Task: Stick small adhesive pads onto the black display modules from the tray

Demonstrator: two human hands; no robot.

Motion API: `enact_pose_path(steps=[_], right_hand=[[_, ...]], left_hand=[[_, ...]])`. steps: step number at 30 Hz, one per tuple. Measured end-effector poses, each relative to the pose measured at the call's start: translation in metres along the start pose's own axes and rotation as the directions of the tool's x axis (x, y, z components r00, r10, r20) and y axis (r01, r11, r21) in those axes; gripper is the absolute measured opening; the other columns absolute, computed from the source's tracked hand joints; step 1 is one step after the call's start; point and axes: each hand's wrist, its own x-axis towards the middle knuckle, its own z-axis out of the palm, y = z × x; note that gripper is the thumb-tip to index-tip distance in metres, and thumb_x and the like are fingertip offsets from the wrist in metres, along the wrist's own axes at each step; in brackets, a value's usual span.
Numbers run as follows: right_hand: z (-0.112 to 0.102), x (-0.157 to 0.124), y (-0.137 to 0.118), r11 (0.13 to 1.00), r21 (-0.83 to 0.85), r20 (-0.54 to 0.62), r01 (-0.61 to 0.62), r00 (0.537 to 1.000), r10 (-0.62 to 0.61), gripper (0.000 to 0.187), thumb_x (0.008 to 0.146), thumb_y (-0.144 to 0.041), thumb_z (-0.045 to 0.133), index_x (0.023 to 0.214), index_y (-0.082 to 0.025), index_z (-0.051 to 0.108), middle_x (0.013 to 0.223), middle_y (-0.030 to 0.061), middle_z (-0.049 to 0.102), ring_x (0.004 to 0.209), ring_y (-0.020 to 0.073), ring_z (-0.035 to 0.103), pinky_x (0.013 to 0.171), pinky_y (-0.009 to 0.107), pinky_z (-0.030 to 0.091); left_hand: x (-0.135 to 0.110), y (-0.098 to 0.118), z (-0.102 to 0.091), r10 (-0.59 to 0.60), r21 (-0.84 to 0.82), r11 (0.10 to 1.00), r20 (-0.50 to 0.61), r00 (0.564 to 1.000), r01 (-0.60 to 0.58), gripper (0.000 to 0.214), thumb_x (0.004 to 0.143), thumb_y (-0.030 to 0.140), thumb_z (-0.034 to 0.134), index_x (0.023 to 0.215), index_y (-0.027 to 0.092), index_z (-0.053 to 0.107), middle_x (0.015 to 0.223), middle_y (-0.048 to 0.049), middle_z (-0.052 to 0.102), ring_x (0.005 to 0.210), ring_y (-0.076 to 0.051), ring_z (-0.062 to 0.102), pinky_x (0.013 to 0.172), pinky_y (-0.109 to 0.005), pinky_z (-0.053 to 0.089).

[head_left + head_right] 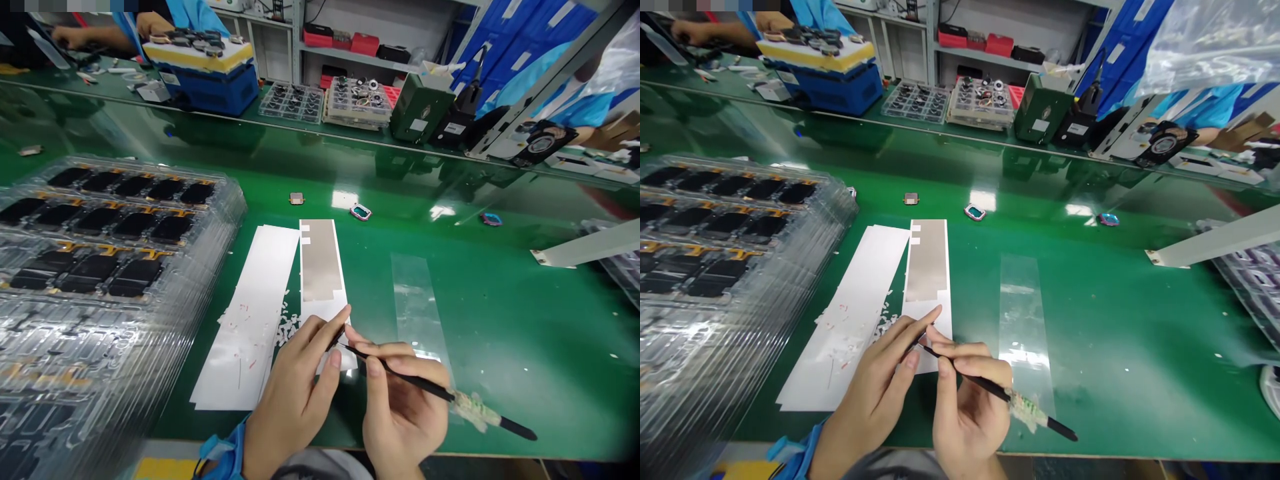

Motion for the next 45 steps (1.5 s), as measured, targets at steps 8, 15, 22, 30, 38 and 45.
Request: enact_pose_path(steps=[8, 15, 22, 30, 38, 45], right_hand=[[0.0018, 0.0014, -0.0006, 1.0, -0.023, -0.009, -0.006, 1.0, 0.006, 0.025, 0.088, 0.002, 0.053, 0.098, -0.02, 0.054, 0.087, 0.0031, 0.07, 0.089, 0.0185, 0.073, 0.079, 0.039, 0.066], [0.0024, 0.0, 0.0009, 1.0, -0.011, -0.02, -0.019, 1.0, 0.019, 0.024, 0.088, 0.002, 0.052, 0.097, -0.02, 0.054, 0.086, 0.0028, 0.069, 0.088, 0.0182, 0.073, 0.079, 0.04, 0.065], [0.0019, 0.0007, 0.0005, 1.0, 0.005, -0.023, -0.029, 0.999, 0.029, 0.024, 0.088, 0.003, 0.052, 0.097, -0.02, 0.054, 0.088, 0.0027, 0.069, 0.091, 0.0174, 0.073, 0.081, 0.037, 0.065], [0.0007, -0.0004, 0.0014, 0.999, 0.006, -0.028, -0.047, 0.999, 0.047, 0.025, 0.089, 0.003, 0.052, 0.098, -0.02, 0.055, 0.089, 0.0033, 0.07, 0.092, 0.0184, 0.072, 0.08, 0.039, 0.066], [0.0021, 0.0005, 0.0005, 0.998, 0.014, -0.022, -0.068, 0.997, 0.069, 0.023, 0.09, 0.001, 0.051, 0.098, -0.021, 0.054, 0.089, 0.0027, 0.07, 0.093, 0.0176, 0.072, 0.08, 0.037, 0.065], [0.0022, 0.0012, 0.0007, 0.996, 0.019, -0.039, -0.084, 0.996, 0.085, 0.022, 0.09, 0.0, 0.053, 0.097, -0.021, 0.054, 0.088, 0.0021, 0.07, 0.091, 0.017, 0.073, 0.079, 0.035, 0.065]], left_hand=[[-0.0006, 0.0012, 0.0001, -0.008, 0.001, 1.0, -0.001, 1.0, 0.008, 0.048, 0.104, 0.025, 0.033, 0.15, 0.035, 0.031, 0.105, -0.0038, 0.053, 0.095, -0.02, 0.054, 0.081, -0.035, 0.045], [-0.0001, 0.0006, -0.0002, -0.027, 0.018, 0.999, 0.0, 1.0, 0.027, 0.048, 0.104, 0.025, 0.033, 0.15, 0.036, 0.031, 0.106, -0.0037, 0.054, 0.096, -0.021, 0.054, 0.083, -0.036, 0.045], [0.0014, 0.0007, 0.0005, -0.024, 0.026, 0.999, -0.002, 1.0, 0.024, 0.048, 0.103, 0.025, 0.033, 0.15, 0.037, 0.031, 0.108, -0.0034, 0.054, 0.099, -0.02, 0.055, 0.084, -0.035, 0.045], [0.0009, -0.0003, 0.0009, -0.031, 0.038, 0.999, 0.001, 1.0, 0.031, 0.047, 0.103, 0.025, 0.034, 0.149, 0.035, 0.033, 0.108, -0.0046, 0.054, 0.097, -0.021, 0.055, 0.084, -0.036, 0.046], [0.0014, 0.0011, 0.0011, -0.032, 0.048, 0.998, -0.001, 0.999, 0.032, 0.047, 0.104, 0.024, 0.034, 0.149, 0.037, 0.032, 0.107, -0.0037, 0.054, 0.096, -0.02, 0.054, 0.083, -0.035, 0.045], [0.0019, -0.0002, 0.0011, -0.031, 0.051, 0.998, 0.001, 1.0, 0.031, 0.049, 0.103, 0.023, 0.034, 0.149, 0.039, 0.03, 0.105, -0.0032, 0.053, 0.094, -0.02, 0.054, 0.081, -0.035, 0.045]])
